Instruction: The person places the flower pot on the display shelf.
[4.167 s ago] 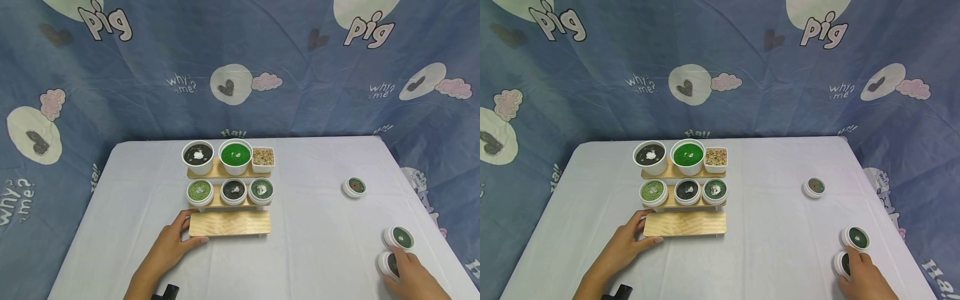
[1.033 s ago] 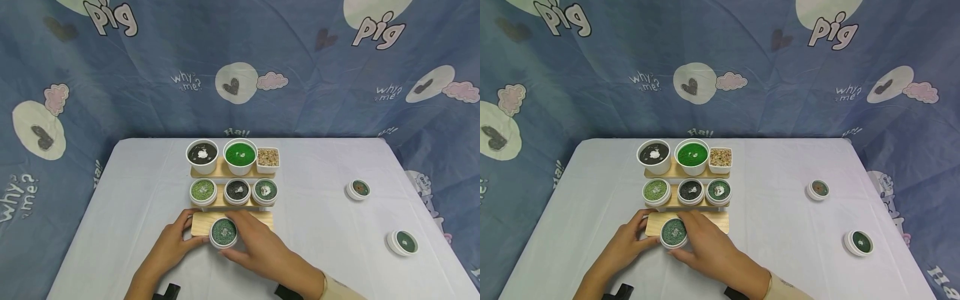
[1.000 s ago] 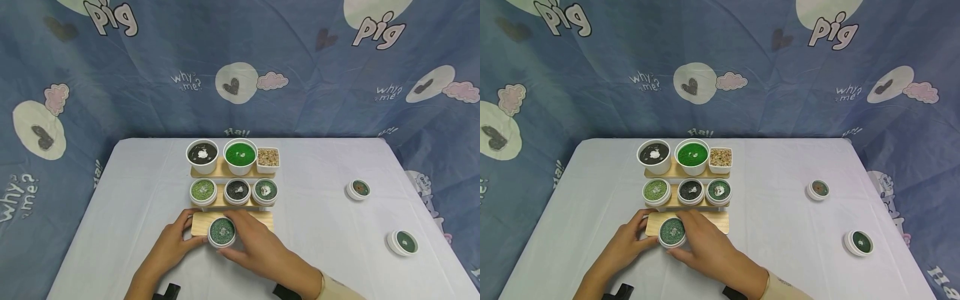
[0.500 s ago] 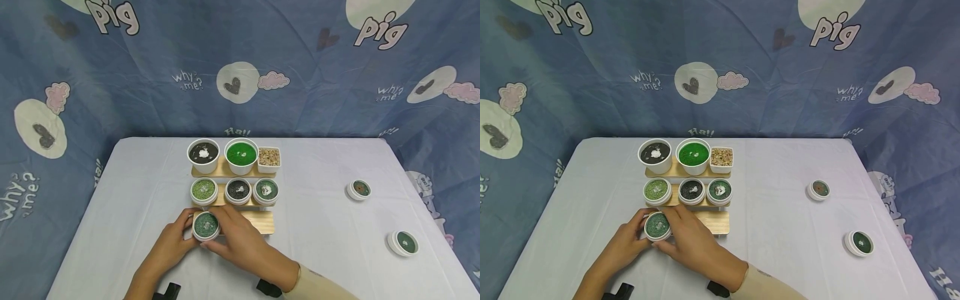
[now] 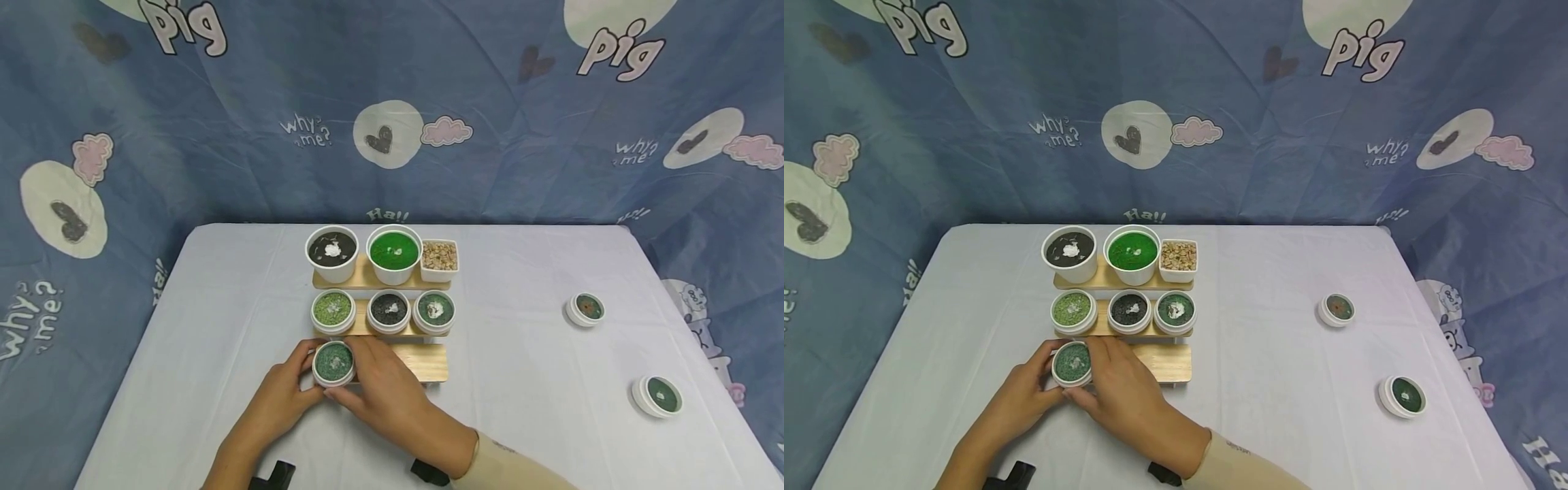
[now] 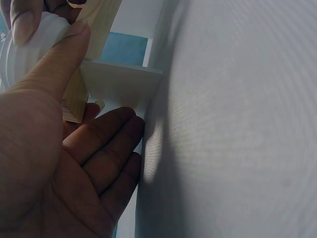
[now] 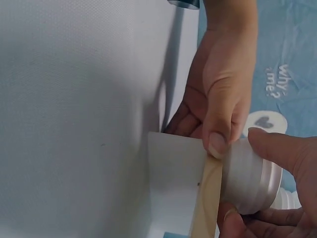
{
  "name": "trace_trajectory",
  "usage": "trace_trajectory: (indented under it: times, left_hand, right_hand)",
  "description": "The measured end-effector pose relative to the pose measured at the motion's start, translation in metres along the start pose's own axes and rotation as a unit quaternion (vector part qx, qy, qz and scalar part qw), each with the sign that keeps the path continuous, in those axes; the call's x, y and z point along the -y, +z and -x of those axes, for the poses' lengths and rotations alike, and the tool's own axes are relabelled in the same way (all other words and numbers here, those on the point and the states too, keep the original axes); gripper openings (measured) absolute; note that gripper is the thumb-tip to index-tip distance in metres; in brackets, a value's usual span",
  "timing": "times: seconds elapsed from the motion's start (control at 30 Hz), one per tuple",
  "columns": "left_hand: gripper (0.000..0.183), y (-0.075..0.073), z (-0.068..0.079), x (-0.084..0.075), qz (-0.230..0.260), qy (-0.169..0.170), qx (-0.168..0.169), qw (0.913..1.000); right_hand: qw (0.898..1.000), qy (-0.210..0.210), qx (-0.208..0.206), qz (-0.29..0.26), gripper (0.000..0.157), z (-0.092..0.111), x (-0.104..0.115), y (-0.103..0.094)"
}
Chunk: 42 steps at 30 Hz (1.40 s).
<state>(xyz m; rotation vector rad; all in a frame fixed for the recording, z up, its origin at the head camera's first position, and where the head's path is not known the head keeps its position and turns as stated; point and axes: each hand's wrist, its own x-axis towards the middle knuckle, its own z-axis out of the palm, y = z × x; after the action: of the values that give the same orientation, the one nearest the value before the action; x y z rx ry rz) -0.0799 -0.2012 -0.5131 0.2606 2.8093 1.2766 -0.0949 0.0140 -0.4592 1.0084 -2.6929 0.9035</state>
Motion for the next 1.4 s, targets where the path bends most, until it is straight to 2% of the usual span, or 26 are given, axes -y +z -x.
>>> trace_trajectory:
  times: [0.5, 0.77, 0.93, 1.17, 1.4]
  left_hand:
    - [0.059, 0.002, -0.001, 0.001, -0.005, -0.001, -0.004, 1.0000]
    - [0.064, 0.002, 0.000, 0.001, 0.013, 0.005, -0.007, 0.9999]
    - [0.066, 0.003, 0.000, 0.002, 0.013, 0.004, -0.009, 0.9999]
    - [0.068, 0.003, -0.001, 0.003, 0.019, -0.013, -0.009, 0.9997]
    - [0.068, 0.003, -0.001, 0.003, 0.017, -0.014, -0.010, 0.9997]
  right_hand:
    - [1.000, 0.015, -0.003, 0.025, 0.072, 0.002, -0.002, 0.002]
    - [0.999, 0.029, 0.004, 0.028, 0.075, 0.007, -0.003, -0.002]
    - [0.999, 0.030, 0.008, 0.037, 0.073, 0.014, -0.005, -0.008]
    - [0.998, 0.035, 0.009, 0.050, 0.071, 0.026, -0.009, -0.015]
    - [0.998, 0.050, 0.009, 0.032, 0.063, 0.040, -0.016, -0.027]
